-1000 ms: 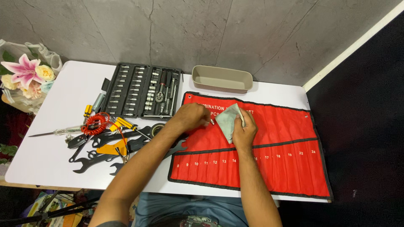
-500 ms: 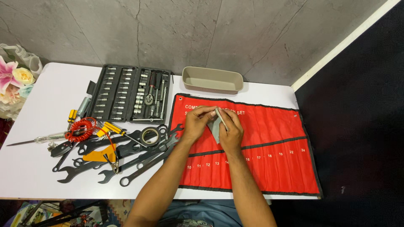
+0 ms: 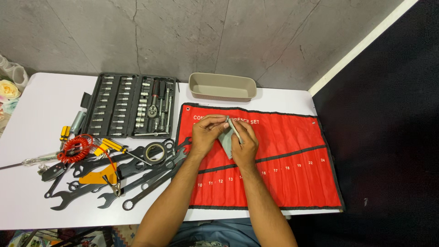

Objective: The person wipes various tools with a cloth, including a socket, a roll of tape, a soldering iron, and screwdrivers. The person places the cleaned items into a beige tray on the table.

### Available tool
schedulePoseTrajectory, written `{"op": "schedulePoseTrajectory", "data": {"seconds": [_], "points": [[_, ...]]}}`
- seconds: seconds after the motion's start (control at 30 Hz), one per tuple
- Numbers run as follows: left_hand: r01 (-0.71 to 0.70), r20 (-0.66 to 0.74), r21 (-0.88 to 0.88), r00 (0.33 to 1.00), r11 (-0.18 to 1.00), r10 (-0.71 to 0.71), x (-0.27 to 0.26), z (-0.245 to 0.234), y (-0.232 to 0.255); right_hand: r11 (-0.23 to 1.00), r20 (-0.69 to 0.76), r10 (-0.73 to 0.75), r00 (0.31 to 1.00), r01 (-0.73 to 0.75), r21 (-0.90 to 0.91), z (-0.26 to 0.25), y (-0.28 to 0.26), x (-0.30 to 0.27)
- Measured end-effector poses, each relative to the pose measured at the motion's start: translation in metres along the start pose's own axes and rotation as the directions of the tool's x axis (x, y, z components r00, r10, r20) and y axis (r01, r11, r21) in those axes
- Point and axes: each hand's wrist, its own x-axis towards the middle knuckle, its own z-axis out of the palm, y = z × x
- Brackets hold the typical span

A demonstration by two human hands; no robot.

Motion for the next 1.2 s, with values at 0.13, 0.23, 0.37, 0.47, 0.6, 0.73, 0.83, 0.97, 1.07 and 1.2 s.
{"op": "schedulePoseTrajectory", "data": {"seconds": [0.13, 0.23, 0.37, 0.47, 0.6, 0.73, 0.83, 0.97, 1.07, 1.2], "points": [[-0.040, 0.022, 0.086, 0.999, 0.996, 0.038, -0.001, 0.001, 0.006, 1.000, -0.008, -0.007, 1.000, 0.007, 0.006, 0.000, 0.001, 0.001], [0.030, 0.005, 0.023, 1.000, 0.999, -0.030, 0.000, 0.002, 0.012, 0.999, 0.001, -0.034, 0.999, 0.034, 0.009, 0.001, 0.001, -0.001], [0.068, 0.038, 0.118, 0.997, 0.991, -0.073, -0.003, 0.006, 0.024, 1.000, -0.017, -0.014, 1.000, 0.014, -0.011, 0.000, 0.000, -0.001], [-0.109, 0.106, 0.417, 0.992, 0.902, 0.070, -0.011, 0.010, 0.031, 1.000, -0.034, 0.000, 0.999, 0.000, -0.013, -0.001, -0.001, 0.001], [-0.161, -0.030, 0.387, 0.982, 0.908, 0.187, -0.007, 0.011, 0.031, 0.999, 0.024, -0.033, 0.999, 0.032, 0.026, -0.002, -0.002, 0.001], [-0.185, -0.147, 0.288, 0.961, 0.940, 0.234, 0.002, -0.001, 0.033, 0.992, 0.095, 0.051, 0.994, -0.061, 0.107, 0.000, -0.006, -0.001], [-0.188, -0.170, 0.301, 0.954, 0.935, 0.247, 0.003, -0.006, 0.032, 0.994, 0.066, 0.054, 0.996, -0.060, 0.091, 0.001, -0.006, -0.002], [-0.062, -0.254, 0.069, 0.964, 0.996, 0.077, 0.011, -0.015, 0.032, 0.997, 0.058, 0.002, 0.998, -0.006, 0.074, 0.000, -0.003, 0.000], [-0.047, -0.301, 0.127, 0.950, 0.991, 0.084, 0.017, -0.034, 0.043, 0.998, 0.047, -0.018, 0.999, 0.015, 0.064, 0.000, -0.002, 0.000], [-0.023, -0.285, 0.276, 0.953, 0.961, 0.104, 0.026, -0.078, 0.077, 0.999, 0.043, -0.028, 0.999, 0.026, 0.034, -0.002, -0.004, 0.000]]}}
